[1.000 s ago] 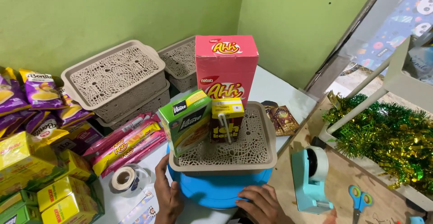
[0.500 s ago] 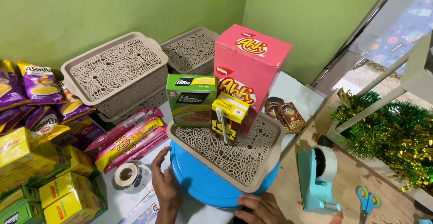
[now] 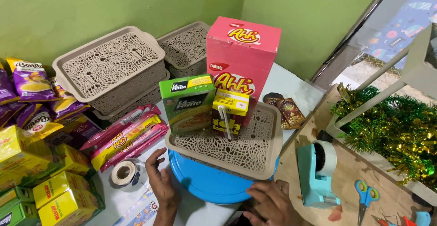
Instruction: Assembling a snack bouquet by arranging and taping various snack boxes and packets into a basket.
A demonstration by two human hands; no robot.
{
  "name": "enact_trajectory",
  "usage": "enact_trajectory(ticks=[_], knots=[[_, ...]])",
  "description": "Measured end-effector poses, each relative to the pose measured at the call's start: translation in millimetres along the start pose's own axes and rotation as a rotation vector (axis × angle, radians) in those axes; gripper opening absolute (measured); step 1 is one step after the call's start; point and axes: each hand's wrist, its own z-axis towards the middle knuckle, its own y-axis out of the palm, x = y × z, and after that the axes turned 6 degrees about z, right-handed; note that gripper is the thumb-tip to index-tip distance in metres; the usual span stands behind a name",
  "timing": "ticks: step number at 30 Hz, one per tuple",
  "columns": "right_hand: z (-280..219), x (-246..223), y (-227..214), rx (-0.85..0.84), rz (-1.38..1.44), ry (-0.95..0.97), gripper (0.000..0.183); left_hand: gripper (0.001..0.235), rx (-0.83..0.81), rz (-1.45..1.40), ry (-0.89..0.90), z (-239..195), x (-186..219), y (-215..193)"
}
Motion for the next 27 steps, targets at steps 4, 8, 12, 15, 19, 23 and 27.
enact_trajectory(ticks=[4, 8, 12, 15, 19, 23, 27], knots=[[3, 20, -5, 0.098, -0.072, 0.092, 0.057, 0.072, 0.043, -0.035, -0.001, -2, -1, -1], [22, 21, -17, 0.116, -0.086, 0.210, 0.060, 0.067, 0.078, -0.095, 0.006, -3, -6, -2], [25, 23, -18, 0.089, -0.045, 0.282, 0.067, 0.067, 0.079, -0.099, 0.021, -3, -7, -1], [26, 19, -19, 0.089, -0.061, 0.320, 0.072, 0.065, 0.069, -0.117, 0.031, -4, -4, 1], [11, 21, -15, 0.128, -0.017, 0.177, 0.073, 0.064, 0.050, -0.118, 0.021, -3, -4, 2], [17, 3, -24, 0.198, 0.320, -0.096, 0.050, 0.068, 0.045, -0.005, 0.037, -2, -2, 0], [23, 3, -28, 0.293, 0.231, 0.035, 0.045, 0.061, 0.051, 0.006, 0.041, 0, -3, 1]])
